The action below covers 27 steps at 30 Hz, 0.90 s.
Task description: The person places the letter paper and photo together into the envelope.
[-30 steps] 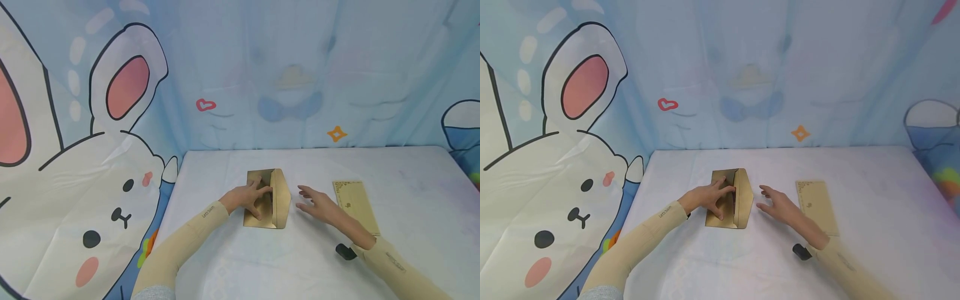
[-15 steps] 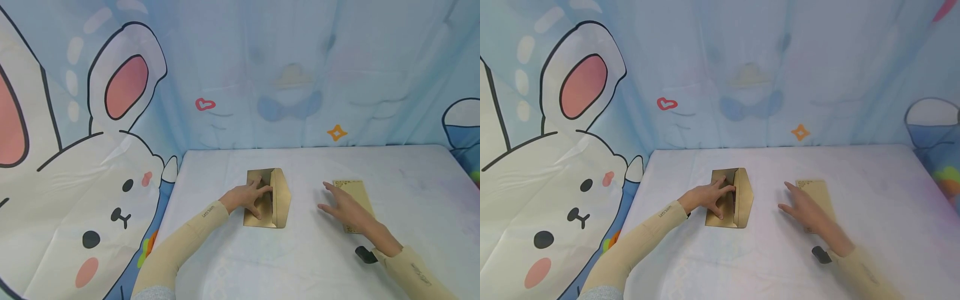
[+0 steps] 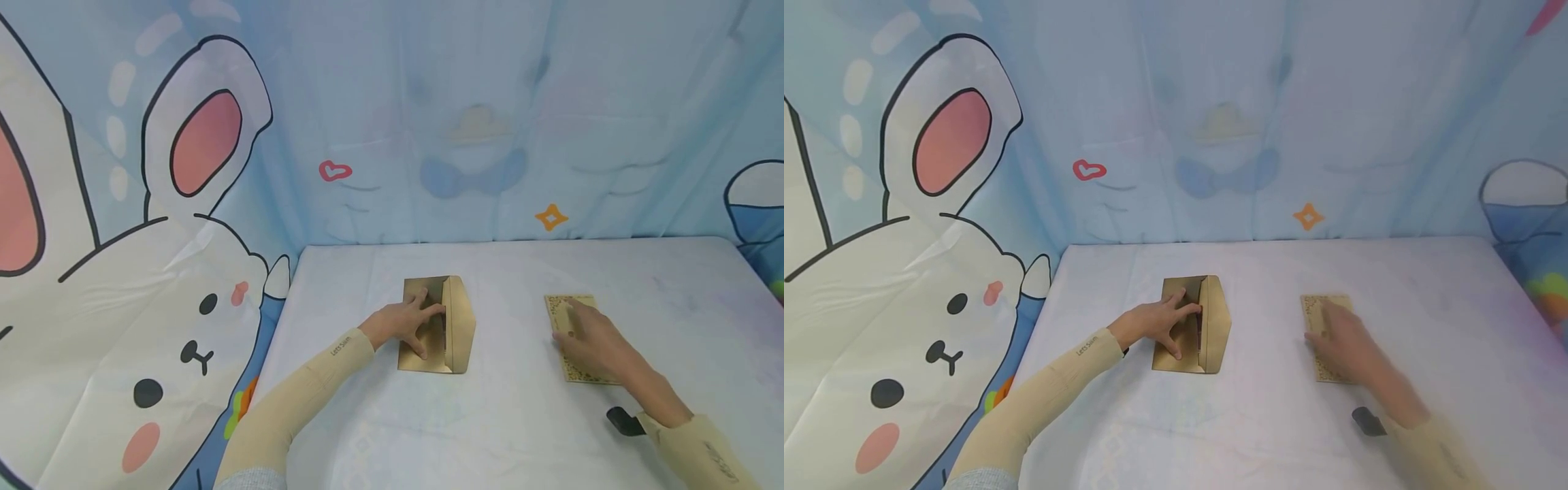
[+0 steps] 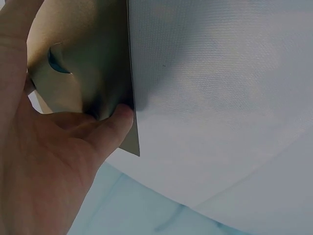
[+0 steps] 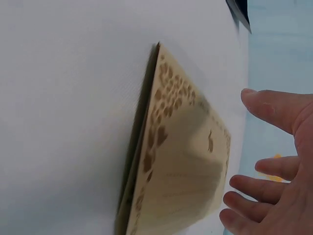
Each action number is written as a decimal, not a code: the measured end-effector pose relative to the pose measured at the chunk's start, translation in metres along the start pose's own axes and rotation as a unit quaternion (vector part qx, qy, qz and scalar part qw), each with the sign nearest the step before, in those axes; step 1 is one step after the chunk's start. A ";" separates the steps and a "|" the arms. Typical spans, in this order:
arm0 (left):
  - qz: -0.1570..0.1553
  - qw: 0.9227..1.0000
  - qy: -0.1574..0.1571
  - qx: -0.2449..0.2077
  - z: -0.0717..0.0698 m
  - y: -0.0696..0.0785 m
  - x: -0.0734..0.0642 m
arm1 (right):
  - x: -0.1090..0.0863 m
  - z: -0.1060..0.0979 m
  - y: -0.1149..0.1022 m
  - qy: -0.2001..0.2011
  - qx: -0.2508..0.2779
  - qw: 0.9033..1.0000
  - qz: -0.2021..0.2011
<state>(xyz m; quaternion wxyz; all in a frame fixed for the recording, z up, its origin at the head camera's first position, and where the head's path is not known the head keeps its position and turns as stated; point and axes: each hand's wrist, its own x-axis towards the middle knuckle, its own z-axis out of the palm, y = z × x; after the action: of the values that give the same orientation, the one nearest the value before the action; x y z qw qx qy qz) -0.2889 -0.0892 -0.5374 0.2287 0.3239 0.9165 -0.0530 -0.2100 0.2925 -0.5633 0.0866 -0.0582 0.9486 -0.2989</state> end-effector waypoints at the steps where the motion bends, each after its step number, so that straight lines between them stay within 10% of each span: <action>1: 0.000 1.000 0.001 -0.003 0.000 0.000 0.000 | -0.002 -0.001 0.003 0.006 -0.003 1.000 0.003; 9: 0.008 1.000 0.005 -0.008 -0.002 0.000 -0.001 | -0.015 0.000 0.022 0.055 -0.023 0.996 0.060; 27: -0.002 1.000 -0.003 -0.011 -0.002 0.001 -0.001 | -0.018 0.017 0.031 0.087 -0.057 0.993 0.055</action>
<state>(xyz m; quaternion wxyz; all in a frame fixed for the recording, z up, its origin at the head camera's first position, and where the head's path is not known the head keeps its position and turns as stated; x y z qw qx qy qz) -0.2882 -0.0890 -0.5353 0.2352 0.3193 0.9169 -0.0446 -0.1908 0.3108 -0.5928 0.0160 0.0154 0.9697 -0.2434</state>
